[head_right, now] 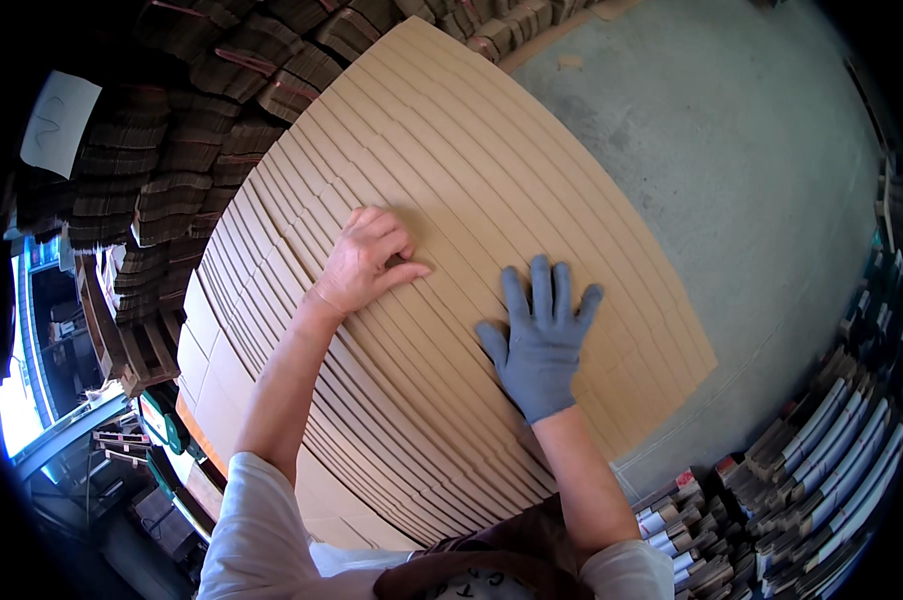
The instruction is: The person picks up a large flat cardboard sheet and places it on a wooden table. They then repeatedly pick up additional cardboard sheets and stack them neatly on the table, aligning the edges by hand.
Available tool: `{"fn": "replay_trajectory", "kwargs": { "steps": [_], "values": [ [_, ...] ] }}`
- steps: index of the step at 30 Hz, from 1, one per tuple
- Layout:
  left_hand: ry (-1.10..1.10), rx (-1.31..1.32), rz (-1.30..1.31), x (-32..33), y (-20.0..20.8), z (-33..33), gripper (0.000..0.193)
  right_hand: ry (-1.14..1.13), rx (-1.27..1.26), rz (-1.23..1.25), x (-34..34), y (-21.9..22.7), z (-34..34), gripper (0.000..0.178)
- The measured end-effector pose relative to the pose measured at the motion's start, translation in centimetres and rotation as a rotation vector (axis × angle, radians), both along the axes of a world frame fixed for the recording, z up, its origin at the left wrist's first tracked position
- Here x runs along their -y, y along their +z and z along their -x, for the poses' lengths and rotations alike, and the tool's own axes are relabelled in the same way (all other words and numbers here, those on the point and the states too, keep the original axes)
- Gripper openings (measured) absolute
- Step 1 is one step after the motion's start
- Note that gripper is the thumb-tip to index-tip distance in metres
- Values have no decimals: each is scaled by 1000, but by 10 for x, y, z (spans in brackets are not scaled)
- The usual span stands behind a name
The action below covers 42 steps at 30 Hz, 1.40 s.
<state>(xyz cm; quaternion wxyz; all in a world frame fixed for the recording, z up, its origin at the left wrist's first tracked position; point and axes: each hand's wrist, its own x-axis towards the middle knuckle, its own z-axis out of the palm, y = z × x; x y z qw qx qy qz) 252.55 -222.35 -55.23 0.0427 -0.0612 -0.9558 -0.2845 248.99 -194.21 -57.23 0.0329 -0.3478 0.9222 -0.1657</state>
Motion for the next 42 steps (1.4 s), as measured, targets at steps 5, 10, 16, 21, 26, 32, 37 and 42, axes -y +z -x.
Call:
{"fn": "replay_trajectory", "kwargs": {
  "steps": [5, 10, 16, 21, 26, 32, 37, 42],
  "values": [
    [17, 50, 49, 1, 4, -5, 32, 2, 95, -24, 3, 15, -1, 71],
    [-38, -62, 111, -14, 16, -7, 32, 18, 65, 19, -1, 8, -10, 75],
    [-231, 26, 24, -54, 15, -37, 31, 16, 70, 8, 2, 6, -11, 76],
    [-213, 36, 5, -56, 8, -40, 31, 22, 37, 4, 0, 1, -11, 76],
    [-207, 42, -6, -57, 9, -40, 31, 25, 34, 0, -1, 2, -11, 78],
    [-212, 41, -6, -56, 10, -39, 30, 27, 27, -4, -1, 1, -11, 78],
    [-214, 52, -11, -56, 9, -39, 30, 23, 27, 1, -2, 0, -11, 77],
    [-217, 52, -13, -56, 8, -39, 30, 23, 28, 6, -2, 0, -9, 77]
  ]
}}
